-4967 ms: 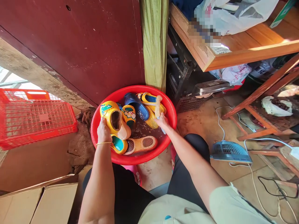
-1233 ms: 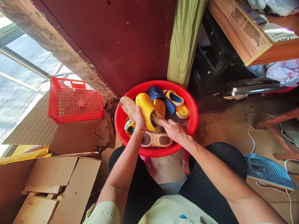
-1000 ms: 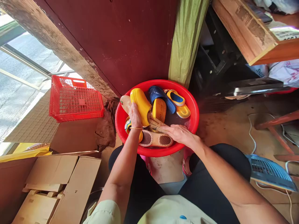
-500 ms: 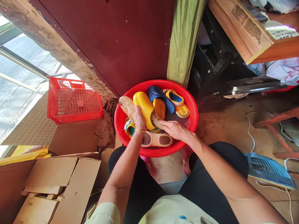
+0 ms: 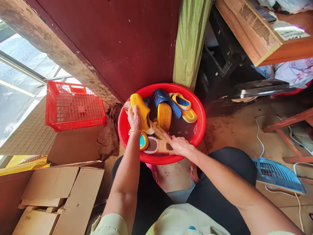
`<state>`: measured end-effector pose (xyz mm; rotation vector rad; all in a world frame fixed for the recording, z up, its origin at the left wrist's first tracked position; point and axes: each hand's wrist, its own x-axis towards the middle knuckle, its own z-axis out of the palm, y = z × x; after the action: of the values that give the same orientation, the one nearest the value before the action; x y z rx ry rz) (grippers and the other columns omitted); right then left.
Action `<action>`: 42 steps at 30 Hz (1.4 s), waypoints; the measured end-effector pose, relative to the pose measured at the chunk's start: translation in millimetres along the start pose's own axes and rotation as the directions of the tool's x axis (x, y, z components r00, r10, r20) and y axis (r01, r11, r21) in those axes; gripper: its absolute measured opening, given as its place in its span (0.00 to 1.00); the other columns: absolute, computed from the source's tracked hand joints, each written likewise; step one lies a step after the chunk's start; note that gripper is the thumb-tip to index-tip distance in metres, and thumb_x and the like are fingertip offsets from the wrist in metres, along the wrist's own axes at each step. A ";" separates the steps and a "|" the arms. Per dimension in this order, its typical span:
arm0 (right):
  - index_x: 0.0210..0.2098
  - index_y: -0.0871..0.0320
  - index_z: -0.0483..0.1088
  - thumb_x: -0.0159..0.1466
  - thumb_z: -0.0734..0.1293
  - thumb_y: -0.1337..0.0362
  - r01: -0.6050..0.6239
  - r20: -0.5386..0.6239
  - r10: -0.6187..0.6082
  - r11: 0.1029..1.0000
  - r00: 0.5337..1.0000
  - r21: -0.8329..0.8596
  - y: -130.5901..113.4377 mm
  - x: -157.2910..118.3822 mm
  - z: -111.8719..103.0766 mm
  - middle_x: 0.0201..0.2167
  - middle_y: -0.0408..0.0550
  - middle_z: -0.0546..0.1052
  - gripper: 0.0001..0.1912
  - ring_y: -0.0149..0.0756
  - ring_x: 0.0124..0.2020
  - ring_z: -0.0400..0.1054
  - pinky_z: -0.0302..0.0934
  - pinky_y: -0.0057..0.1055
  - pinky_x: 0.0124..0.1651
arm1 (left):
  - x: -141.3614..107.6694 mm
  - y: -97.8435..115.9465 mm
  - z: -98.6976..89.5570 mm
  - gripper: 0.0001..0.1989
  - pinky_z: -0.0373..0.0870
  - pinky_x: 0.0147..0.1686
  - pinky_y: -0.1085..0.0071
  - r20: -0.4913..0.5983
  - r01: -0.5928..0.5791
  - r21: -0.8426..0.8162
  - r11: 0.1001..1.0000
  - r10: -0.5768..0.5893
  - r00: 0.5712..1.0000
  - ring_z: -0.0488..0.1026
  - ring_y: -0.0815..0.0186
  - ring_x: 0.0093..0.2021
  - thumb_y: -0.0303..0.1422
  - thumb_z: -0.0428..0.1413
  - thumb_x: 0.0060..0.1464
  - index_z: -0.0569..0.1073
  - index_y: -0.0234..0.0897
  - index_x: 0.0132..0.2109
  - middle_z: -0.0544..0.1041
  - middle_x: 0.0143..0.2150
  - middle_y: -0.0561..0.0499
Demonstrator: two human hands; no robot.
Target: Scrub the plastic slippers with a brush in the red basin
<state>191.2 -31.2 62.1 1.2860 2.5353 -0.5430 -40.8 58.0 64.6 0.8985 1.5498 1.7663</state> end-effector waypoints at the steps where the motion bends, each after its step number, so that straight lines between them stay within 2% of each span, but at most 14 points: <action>1: 0.75 0.58 0.39 0.55 0.76 0.51 0.000 0.010 0.000 1.000 1.000 0.004 -0.9 3.1 1.8 0.51 0.67 0.76 0.60 0.55 0.47 0.76 0.67 0.41 0.47 | 0.4 -0.7 -1.2 0.24 0.68 0.57 0.66 -0.013 -0.013 0.004 1.000 0.013 1.000 0.74 0.61 0.54 0.48 0.57 0.60 0.71 0.40 0.57 0.77 0.52 0.46; 6: 0.75 0.61 0.39 0.55 0.75 0.50 -0.054 0.051 0.049 0.995 0.998 0.088 15.4 13.9 -3.7 0.51 0.66 0.78 0.61 0.55 0.52 0.74 0.64 0.43 0.52 | -14.0 7.5 -5.8 0.29 0.67 0.59 0.64 -0.027 -0.180 0.134 0.975 0.185 0.982 0.72 0.58 0.60 0.38 0.66 0.53 0.69 0.41 0.60 0.74 0.58 0.43; 9: 0.71 0.58 0.53 0.56 0.74 0.51 -0.050 0.048 0.043 0.984 0.998 0.172 30.9 17.9 -11.5 0.53 0.62 0.77 0.50 0.53 0.52 0.74 0.65 0.38 0.49 | -24.5 12.1 -8.2 0.22 0.60 0.64 0.61 0.113 -0.095 0.181 0.979 0.076 0.991 0.70 0.54 0.62 0.29 0.68 0.48 0.76 0.40 0.51 0.79 0.50 0.45; 12: 0.54 0.56 0.73 0.58 0.71 0.46 -0.069 0.106 0.048 0.976 0.993 0.208 39.6 19.2 -14.6 0.49 0.57 0.80 0.31 0.52 0.49 0.75 0.65 0.35 0.43 | -30.6 12.1 -7.4 0.15 0.48 0.70 0.56 0.223 0.003 0.268 0.963 -0.065 0.973 0.65 0.49 0.66 0.25 0.68 0.44 0.79 0.40 0.41 0.81 0.42 0.46; 14: 0.45 0.56 0.77 0.57 0.71 0.45 -0.088 0.136 0.062 0.977 0.989 0.194 39.6 18.4 -12.7 0.48 0.56 0.80 0.25 0.52 0.49 0.75 0.65 0.35 0.43 | -33.2 11.7 -4.7 0.14 0.42 0.71 0.55 0.234 0.008 0.302 0.953 -0.082 0.969 0.60 0.49 0.68 0.26 0.69 0.43 0.78 0.41 0.39 0.81 0.43 0.45; 20: 0.53 0.59 0.71 0.52 0.75 0.52 -0.040 0.148 0.010 0.979 0.989 0.200 28.3 17.6 -3.9 0.50 0.58 0.79 0.33 0.50 0.48 0.75 0.66 0.35 0.42 | -41.7 17.8 -0.5 0.19 0.45 0.70 0.59 0.295 -0.127 0.373 0.919 0.012 0.955 0.61 0.51 0.68 0.31 0.70 0.44 0.77 0.40 0.45 0.80 0.50 0.43; 28: 0.46 0.55 0.73 0.52 0.73 0.47 0.064 0.039 -0.077 0.964 0.996 0.259 42.4 2.9 -39.7 0.44 0.50 0.79 0.27 0.44 0.43 0.73 0.59 0.29 0.37 | -48.9 30.9 -31.1 0.18 0.70 0.55 0.60 0.322 -0.338 0.577 0.744 0.173 0.931 0.77 0.57 0.50 0.42 0.58 0.59 0.73 0.39 0.53 0.80 0.50 0.44; 31: 0.41 0.55 0.73 0.52 0.73 0.48 0.062 -0.019 -0.059 0.960 0.998 0.273 51.5 -9.7 -56.0 0.39 0.47 0.79 0.22 0.40 0.37 0.72 0.56 0.28 0.35 | -55.1 32.6 -42.3 0.17 0.73 0.38 0.68 0.382 -0.222 0.591 0.775 -0.027 0.924 0.78 0.64 0.32 0.46 0.54 0.62 0.75 0.37 0.44 0.81 0.35 0.46; 32: 0.40 0.55 0.73 0.53 0.73 0.49 0.060 -0.041 -0.051 0.959 0.998 0.277 53.2 -14.4 -60.5 0.37 0.46 0.79 0.21 0.39 0.36 0.71 0.55 0.28 0.34 | -59.2 32.5 -44.5 0.18 0.71 0.32 0.70 0.453 -0.141 0.586 0.798 -0.178 0.874 0.76 0.66 0.27 0.48 0.53 0.61 0.75 0.36 0.40 0.80 0.31 0.47; 33: 0.38 0.56 0.73 0.53 0.72 0.50 0.063 -0.064 -0.047 0.958 0.997 0.280 54.2 -19.3 -64.7 0.36 0.46 0.79 0.20 0.38 0.36 0.71 0.55 0.28 0.34 | -64.5 32.2 -45.8 0.20 0.70 0.28 0.72 0.533 -0.053 0.590 0.805 -0.340 0.775 0.74 0.66 0.24 0.50 0.53 0.61 0.75 0.36 0.37 0.79 0.27 0.48; 35: 0.37 0.56 0.72 0.54 0.72 0.50 0.084 -0.104 -0.057 0.955 0.993 0.283 54.0 -30.0 -73.1 0.36 0.46 0.79 0.18 0.37 0.35 0.70 0.55 0.28 0.34 | -78.5 31.3 -45.2 0.24 0.67 0.23 0.73 0.654 0.083 0.639 0.765 -0.597 0.464 0.73 0.67 0.21 0.54 0.55 0.58 0.76 0.35 0.35 0.79 0.25 0.47; 38: 0.37 0.57 0.73 0.54 0.72 0.52 0.101 -0.162 -0.058 0.957 0.985 0.273 51.4 -48.6 -87.7 0.37 0.48 0.79 0.17 0.38 0.35 0.71 0.58 0.28 0.35 | -102.9 33.3 -37.5 0.29 0.69 0.25 0.72 0.686 0.156 0.697 0.700 -0.714 0.143 0.76 0.65 0.23 0.59 0.56 0.54 0.80 0.34 0.37 0.81 0.27 0.43; 40: 0.42 0.57 0.75 0.54 0.72 0.54 0.123 -0.226 -0.058 0.950 0.972 0.286 50.5 -61.5 -98.7 0.41 0.48 0.80 0.19 0.39 0.38 0.73 0.61 0.28 0.37 | -116.6 38.3 -30.6 0.31 0.72 0.29 0.70 0.706 0.222 0.682 0.697 -0.707 0.048 0.78 0.62 0.26 0.60 0.55 0.53 0.81 0.35 0.40 0.82 0.28 0.42; 42: 0.49 0.55 0.75 0.55 0.72 0.56 0.162 -0.303 -0.062 0.934 0.951 0.319 51.1 -72.9 -108.7 0.45 0.46 0.81 0.23 0.40 0.41 0.74 0.64 0.28 0.40 | -126.2 44.9 -24.7 0.33 0.74 0.33 0.65 0.734 0.288 0.650 0.703 -0.679 0.003 0.79 0.58 0.30 0.61 0.54 0.54 0.82 0.34 0.42 0.83 0.31 0.40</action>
<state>269.6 -9.0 176.6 1.4277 2.8636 -0.9160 11.6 -63.9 95.4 1.0648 0.9635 0.1118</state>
